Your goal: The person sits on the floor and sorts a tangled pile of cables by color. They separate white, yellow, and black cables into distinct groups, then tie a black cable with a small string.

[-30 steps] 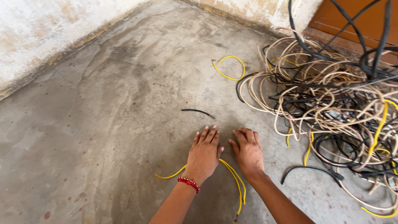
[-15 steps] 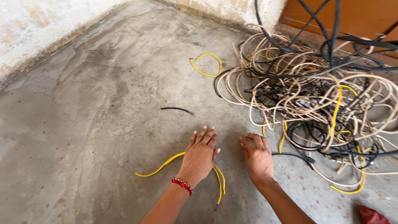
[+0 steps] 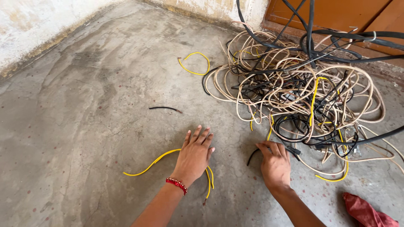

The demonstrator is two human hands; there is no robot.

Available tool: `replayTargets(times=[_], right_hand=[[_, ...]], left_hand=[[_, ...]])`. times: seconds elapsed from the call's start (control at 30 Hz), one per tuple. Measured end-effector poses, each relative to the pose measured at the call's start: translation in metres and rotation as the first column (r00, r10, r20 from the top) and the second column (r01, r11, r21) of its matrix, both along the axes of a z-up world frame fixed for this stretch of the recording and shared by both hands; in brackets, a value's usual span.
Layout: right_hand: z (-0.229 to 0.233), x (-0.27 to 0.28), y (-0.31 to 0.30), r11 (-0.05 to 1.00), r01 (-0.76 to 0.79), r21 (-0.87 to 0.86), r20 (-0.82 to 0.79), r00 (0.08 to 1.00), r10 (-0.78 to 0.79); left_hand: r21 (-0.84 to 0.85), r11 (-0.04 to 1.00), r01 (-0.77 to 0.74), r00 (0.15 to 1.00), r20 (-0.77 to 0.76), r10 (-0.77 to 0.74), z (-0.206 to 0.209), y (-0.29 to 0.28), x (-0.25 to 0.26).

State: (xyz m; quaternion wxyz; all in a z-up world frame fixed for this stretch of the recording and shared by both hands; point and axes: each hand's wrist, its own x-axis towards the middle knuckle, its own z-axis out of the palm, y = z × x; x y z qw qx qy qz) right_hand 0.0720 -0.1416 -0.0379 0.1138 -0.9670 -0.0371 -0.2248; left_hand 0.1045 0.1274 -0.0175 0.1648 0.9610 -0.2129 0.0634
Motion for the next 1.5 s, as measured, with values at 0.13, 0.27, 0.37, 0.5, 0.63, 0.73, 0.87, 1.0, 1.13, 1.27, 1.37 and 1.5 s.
replayTargets(times=[0.13, 0.27, 0.37, 0.5, 0.63, 0.73, 0.87, 1.0, 1.13, 1.27, 1.37, 1.5], right_hand=[[-0.001, -0.001, -0.003, 1.000, 0.001, 0.003, 0.004, 1.000, -0.001], [-0.002, 0.004, -0.003, 1.000, -0.008, 0.005, 0.017, 1.000, 0.008], [-0.003, 0.006, -0.001, 1.000, -0.011, 0.015, 0.038, 0.999, 0.011], [-0.002, 0.009, 0.005, 1.000, 0.014, -0.002, 0.042, 0.999, -0.014], [0.002, 0.015, 0.016, 1.000, -0.001, 0.002, 0.053, 0.999, 0.000], [0.005, 0.021, 0.029, 1.000, -0.022, 0.021, 0.061, 0.998, 0.020], [0.008, 0.035, 0.049, 0.998, -0.043, 0.037, 0.069, 0.997, 0.040], [0.011, 0.050, 0.071, 0.995, -0.081, 0.062, 0.080, 0.994, 0.076], [0.015, 0.063, 0.095, 0.992, -0.090, 0.090, 0.059, 0.995, 0.085], [0.018, 0.073, 0.120, 0.988, -0.104, 0.117, 0.037, 0.994, 0.100], [0.020, 0.079, 0.138, 0.983, -0.126, 0.136, 0.033, 0.992, 0.123], [0.020, 0.087, 0.156, 0.974, -0.163, 0.159, 0.026, 0.987, 0.161]], left_hand=[[0.015, 1.000, 0.016, 1.000, -0.012, -0.016, -0.002, -0.004, -0.001], [0.012, 1.000, 0.008, 1.000, -0.019, -0.007, -0.003, 0.000, 0.002], [0.013, 1.000, -0.004, 1.000, -0.015, 0.004, -0.004, 0.003, 0.003], [-0.005, 1.000, -0.011, 1.000, -0.010, 0.011, -0.001, 0.006, 0.005], [-0.024, 0.999, -0.037, 0.999, -0.025, 0.036, 0.002, 0.010, 0.008], [-0.052, 0.997, -0.058, 0.998, -0.034, 0.056, 0.004, 0.013, 0.011], [-0.106, 0.991, -0.086, 0.996, -0.047, 0.081, 0.007, 0.018, 0.014], [-0.209, 0.967, -0.146, 0.987, -0.095, 0.128, 0.012, 0.022, 0.019], [-0.273, 0.940, -0.203, 0.974, -0.156, 0.165, 0.022, 0.027, 0.022], [-0.315, 0.923, -0.221, 0.969, -0.181, 0.170, 0.031, 0.030, 0.024], [-0.328, 0.914, -0.238, 0.966, -0.175, 0.189, 0.030, 0.033, 0.027], [-0.335, 0.903, -0.268, 0.961, -0.025, 0.276, 0.020, 0.041, 0.031]])
